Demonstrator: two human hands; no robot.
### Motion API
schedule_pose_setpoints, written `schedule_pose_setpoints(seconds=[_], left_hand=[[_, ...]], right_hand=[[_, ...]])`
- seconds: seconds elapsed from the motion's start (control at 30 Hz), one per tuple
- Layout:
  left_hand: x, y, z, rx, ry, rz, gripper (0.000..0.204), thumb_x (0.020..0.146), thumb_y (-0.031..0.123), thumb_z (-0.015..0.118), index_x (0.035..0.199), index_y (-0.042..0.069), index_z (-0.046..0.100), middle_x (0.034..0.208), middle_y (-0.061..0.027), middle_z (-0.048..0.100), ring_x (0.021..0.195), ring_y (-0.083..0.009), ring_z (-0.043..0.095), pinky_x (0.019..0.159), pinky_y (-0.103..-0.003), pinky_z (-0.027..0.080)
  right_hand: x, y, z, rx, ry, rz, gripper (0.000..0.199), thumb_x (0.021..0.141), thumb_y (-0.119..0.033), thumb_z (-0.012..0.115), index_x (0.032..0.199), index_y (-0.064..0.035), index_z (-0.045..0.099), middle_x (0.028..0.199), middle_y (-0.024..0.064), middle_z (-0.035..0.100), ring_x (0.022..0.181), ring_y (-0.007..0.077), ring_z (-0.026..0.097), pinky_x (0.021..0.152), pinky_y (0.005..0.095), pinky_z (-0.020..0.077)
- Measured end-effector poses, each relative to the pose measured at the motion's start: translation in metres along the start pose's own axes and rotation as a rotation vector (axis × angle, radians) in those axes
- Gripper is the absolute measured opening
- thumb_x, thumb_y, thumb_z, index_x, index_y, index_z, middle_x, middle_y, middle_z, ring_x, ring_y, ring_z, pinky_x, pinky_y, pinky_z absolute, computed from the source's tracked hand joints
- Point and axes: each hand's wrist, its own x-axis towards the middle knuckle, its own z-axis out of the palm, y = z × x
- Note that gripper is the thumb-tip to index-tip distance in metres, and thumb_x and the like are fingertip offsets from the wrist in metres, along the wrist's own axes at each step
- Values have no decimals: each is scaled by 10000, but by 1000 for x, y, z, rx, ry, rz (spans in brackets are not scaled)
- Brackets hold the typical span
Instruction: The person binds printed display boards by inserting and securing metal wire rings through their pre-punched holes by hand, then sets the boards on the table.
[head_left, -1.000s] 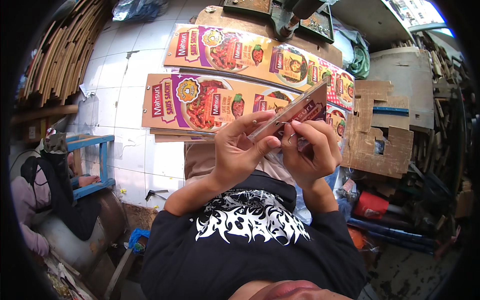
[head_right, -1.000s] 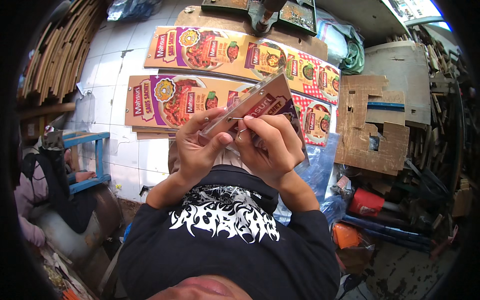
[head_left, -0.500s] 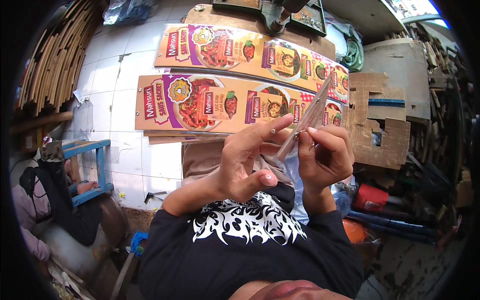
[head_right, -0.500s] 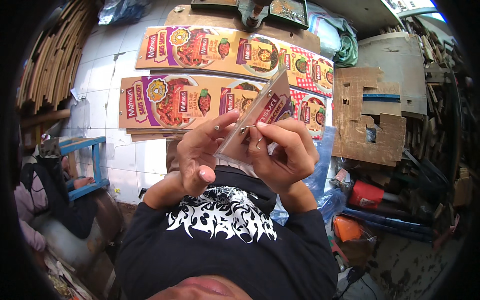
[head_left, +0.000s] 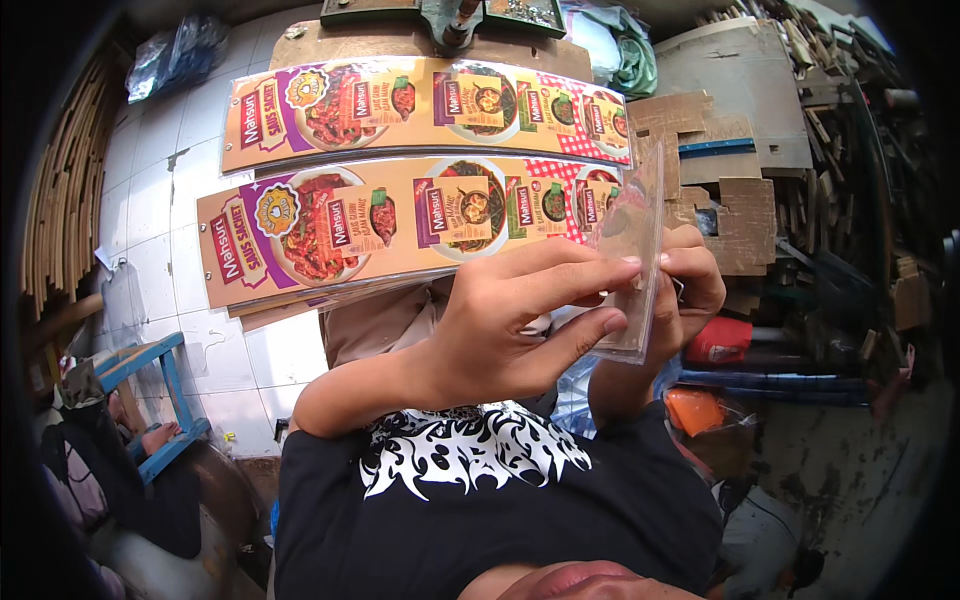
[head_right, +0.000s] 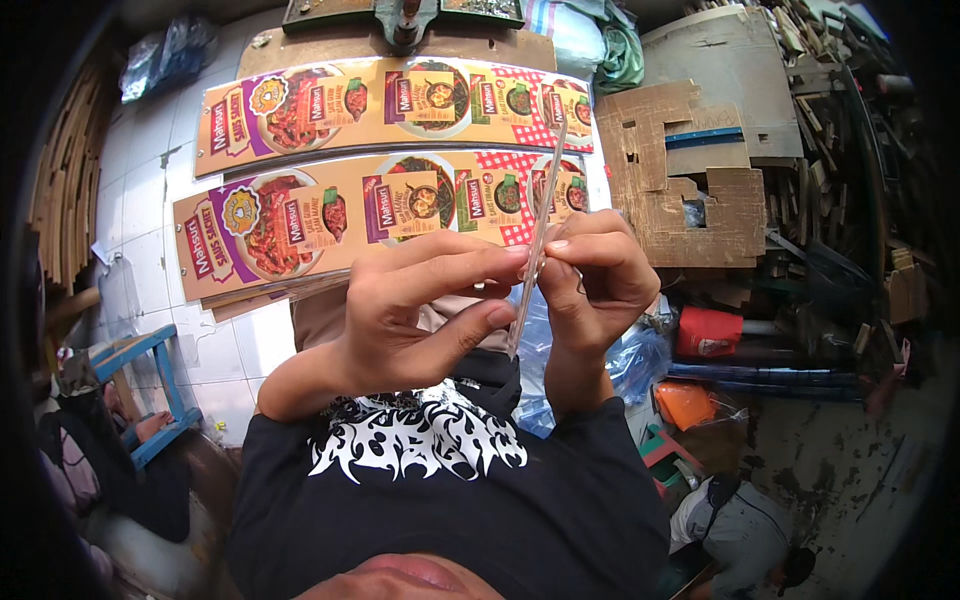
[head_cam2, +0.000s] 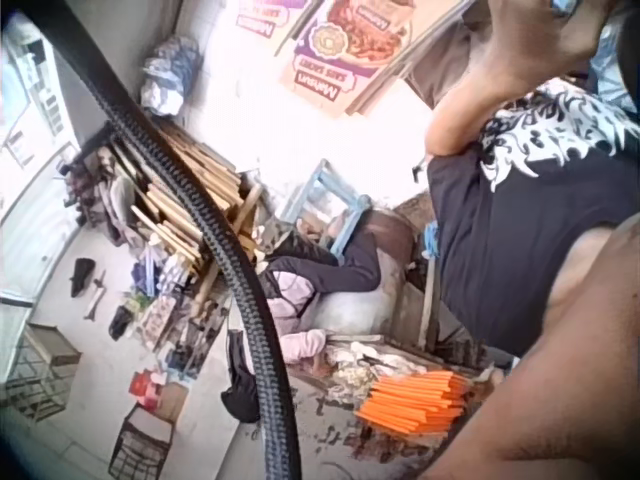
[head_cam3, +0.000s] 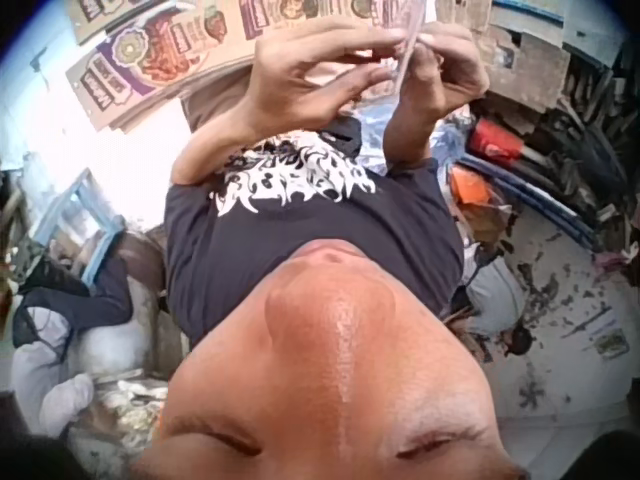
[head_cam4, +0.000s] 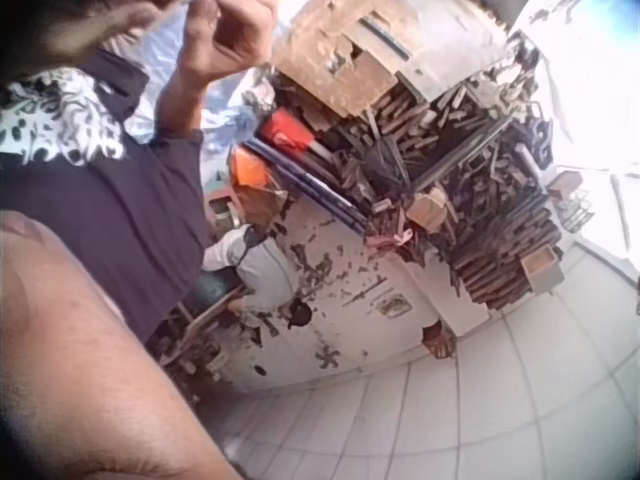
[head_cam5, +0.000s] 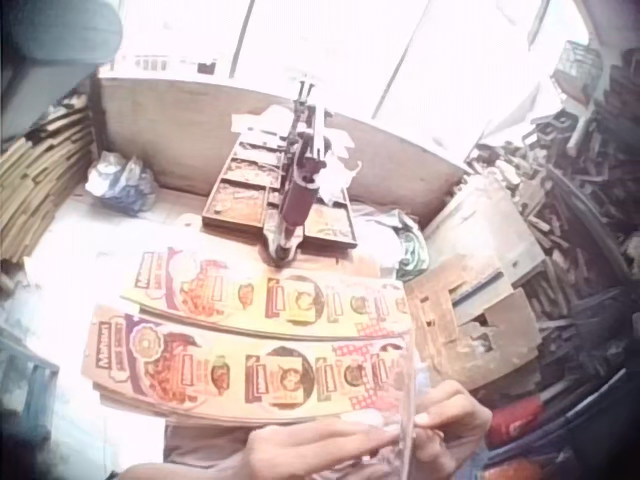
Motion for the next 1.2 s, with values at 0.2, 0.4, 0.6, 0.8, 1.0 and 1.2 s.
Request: schedule_pose_setpoints(seconds=[0.2,0.4,0.6,0.8,1.0,1.2], left_hand=[[10,-3,10,86,67,112,327,741,-71,735,1059,-24,680,882,-150,684,777,-201,692,648,-274,549],[13,-3,9,165,64,145,293,735,-44,756,1020,-17,690,856,-138,684,743,-202,687,623,-273,536],[14,-7,-1,169,18,139,294,737,-52,749,1023,-20,690,850,-139,684,753,-208,688,636,-274,539],[6,-21,-28,14,-78,6,513,704,178,840,1115,-55,641,960,-172,667,862,-215,679,734,-291,541],[-10,-28,-39,-267,33,-166,666,707,175,847,1230,-91,531,1161,-182,596,1049,-227,622,907,-336,520],[-24,-35,-43,-583,206,-319,513,797,76,764,1202,-95,500,1180,-190,588,1104,-228,590,975,-353,469]], right_hand=[[0,0,-4,50,20,10,128,804,-53,713,872,-3,618,808,92,575,743,133,549,685,236,425],[1,2,-5,96,12,16,124,810,-54,708,872,-4,613,806,91,574,714,127,534,668,236,416],[2,0,-3,-143,25,-84,150,768,-10,742,869,1,633,796,92,582,685,124,544,617,238,425],[12,13,4,-438,-94,-350,228,706,36,779,897,0,661,726,88,598,588,138,562,511,250,446],[17,33,24,-472,-168,-477,271,701,41,774,944,7,659,752,83,612,576,149,578,462,270,447],[19,49,33,-494,-229,-515,322,677,27,775,972,17,647,774,85,615,574,179,581,477,286,460]])
